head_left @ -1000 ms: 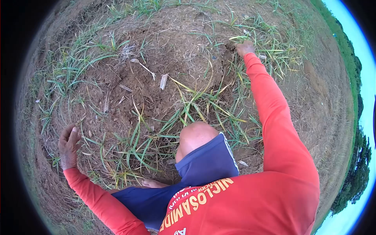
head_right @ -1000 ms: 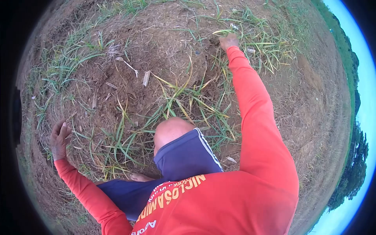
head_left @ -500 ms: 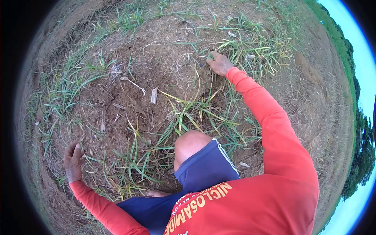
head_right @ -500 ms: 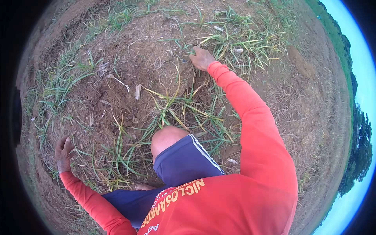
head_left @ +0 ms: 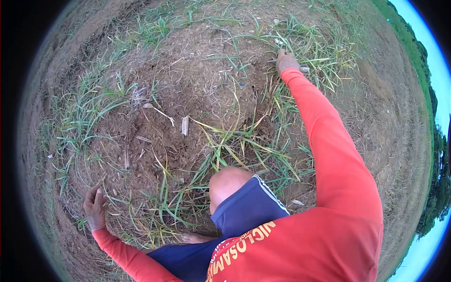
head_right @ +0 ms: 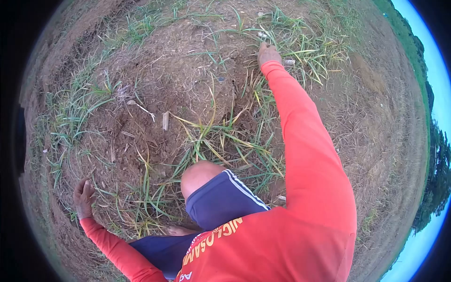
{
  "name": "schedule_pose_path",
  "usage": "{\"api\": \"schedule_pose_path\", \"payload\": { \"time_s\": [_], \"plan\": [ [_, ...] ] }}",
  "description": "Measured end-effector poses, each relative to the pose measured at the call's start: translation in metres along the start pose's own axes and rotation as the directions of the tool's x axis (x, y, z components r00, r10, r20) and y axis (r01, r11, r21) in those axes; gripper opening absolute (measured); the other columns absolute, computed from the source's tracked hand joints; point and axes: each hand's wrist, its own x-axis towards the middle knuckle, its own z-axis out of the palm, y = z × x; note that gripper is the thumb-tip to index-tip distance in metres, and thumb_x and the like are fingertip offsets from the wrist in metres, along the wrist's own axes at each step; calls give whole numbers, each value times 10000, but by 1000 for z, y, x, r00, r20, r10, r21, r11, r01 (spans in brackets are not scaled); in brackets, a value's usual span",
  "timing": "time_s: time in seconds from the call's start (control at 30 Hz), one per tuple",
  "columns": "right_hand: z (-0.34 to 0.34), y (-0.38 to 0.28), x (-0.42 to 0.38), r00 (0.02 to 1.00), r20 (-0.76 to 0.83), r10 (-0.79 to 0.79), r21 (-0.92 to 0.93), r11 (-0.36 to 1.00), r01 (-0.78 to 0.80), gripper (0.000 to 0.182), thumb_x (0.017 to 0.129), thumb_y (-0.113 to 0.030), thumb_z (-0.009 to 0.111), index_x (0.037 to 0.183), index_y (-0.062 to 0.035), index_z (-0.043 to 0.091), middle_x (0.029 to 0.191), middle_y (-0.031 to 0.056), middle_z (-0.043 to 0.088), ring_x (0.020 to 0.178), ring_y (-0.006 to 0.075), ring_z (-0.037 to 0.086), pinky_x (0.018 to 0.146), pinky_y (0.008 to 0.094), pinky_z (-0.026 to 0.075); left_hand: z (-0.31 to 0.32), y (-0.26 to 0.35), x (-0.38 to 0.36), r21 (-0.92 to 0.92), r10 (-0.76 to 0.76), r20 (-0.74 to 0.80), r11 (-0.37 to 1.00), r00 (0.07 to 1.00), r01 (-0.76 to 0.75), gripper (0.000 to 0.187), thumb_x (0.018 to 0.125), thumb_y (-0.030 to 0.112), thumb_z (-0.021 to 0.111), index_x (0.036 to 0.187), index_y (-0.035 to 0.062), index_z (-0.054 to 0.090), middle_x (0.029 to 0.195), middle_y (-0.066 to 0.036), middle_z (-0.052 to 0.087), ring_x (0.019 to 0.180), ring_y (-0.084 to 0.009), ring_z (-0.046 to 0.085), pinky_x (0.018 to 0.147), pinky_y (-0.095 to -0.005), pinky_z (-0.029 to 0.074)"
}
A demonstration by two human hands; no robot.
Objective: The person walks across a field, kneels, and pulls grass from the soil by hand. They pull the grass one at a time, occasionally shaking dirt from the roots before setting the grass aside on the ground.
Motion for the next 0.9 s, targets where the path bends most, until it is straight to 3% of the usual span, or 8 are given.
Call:
{"api": "schedule_pose_path", "payload": {
  "time_s": [0.1,0.2,0.37,0.5,0.6,0.77,0.9],
  "plan": [
    [1,6,20,1000,7,-13,35,999,12,316,1022,-183,421,1191,30,582,1111,335,683,1052,446,703,910,500,574,2,1,-1,-7,7,-9,1000,1000,-7,353,988,312,697,1241,67,670,952,40,623,759,-39,575,579,-188,425],
    [1,8,18,1000,16,-11,50,999,10,304,1013,-165,428,1180,25,596,1128,328,679,1045,460,697,915,513,569,5,6,-2,-2,-15,-24,1000,1000,15,357,980,309,708,1239,64,670,948,35,625,759,-39,574,576,-188,416],
    [-9,24,19,995,99,9,120,993,-21,295,907,-142,605,1153,-11,699,1195,328,670,1133,488,655,976,516,543,9,5,3,-11,-11,-31,1000,999,11,375,976,306,715,1257,64,659,947,26,628,764,-45,572,589,-186,406],
    [-14,24,-1,994,106,-13,91,996,4,294,874,-135,615,1121,-2,703,1154,308,691,1116,484,661,965,512,545,10,-1,6,-36,-22,3,999,1000,22,400,976,308,718,1281,60,646,973,12,635,783,-51,587,610,-191,417],
    [-8,37,-2,996,75,-54,137,990,43,297,849,-136,619,1103,-10,707,1134,311,692,1095,499,660,966,508,538,12,-5,9,-37,-26,20,999,999,27,418,977,313,719,1295,54,641,988,11,636,791,-53,590,618,-194,423],
    [-17,32,-9,994,-63,93,172,982,-81,311,839,-195,611,1062,8,688,1094,321,692,1077,471,668,949,510,529,13,0,9,8,-57,-10,998,998,57,457,971,334,726,1318,51,630,1006,9,634,798,-56,588,623,-195,428],
    [-74,74,19,972,-216,94,240,970,-41,351,853,-265,626,1090,-14,691,1066,308,705,1090,469,667,966,506,518,5,-22,27,19,-67,45,998,997,66,475,968,354,726,1325,56,629,1006,21,626,824,-61,591,628,-199,432]
  ]
}}
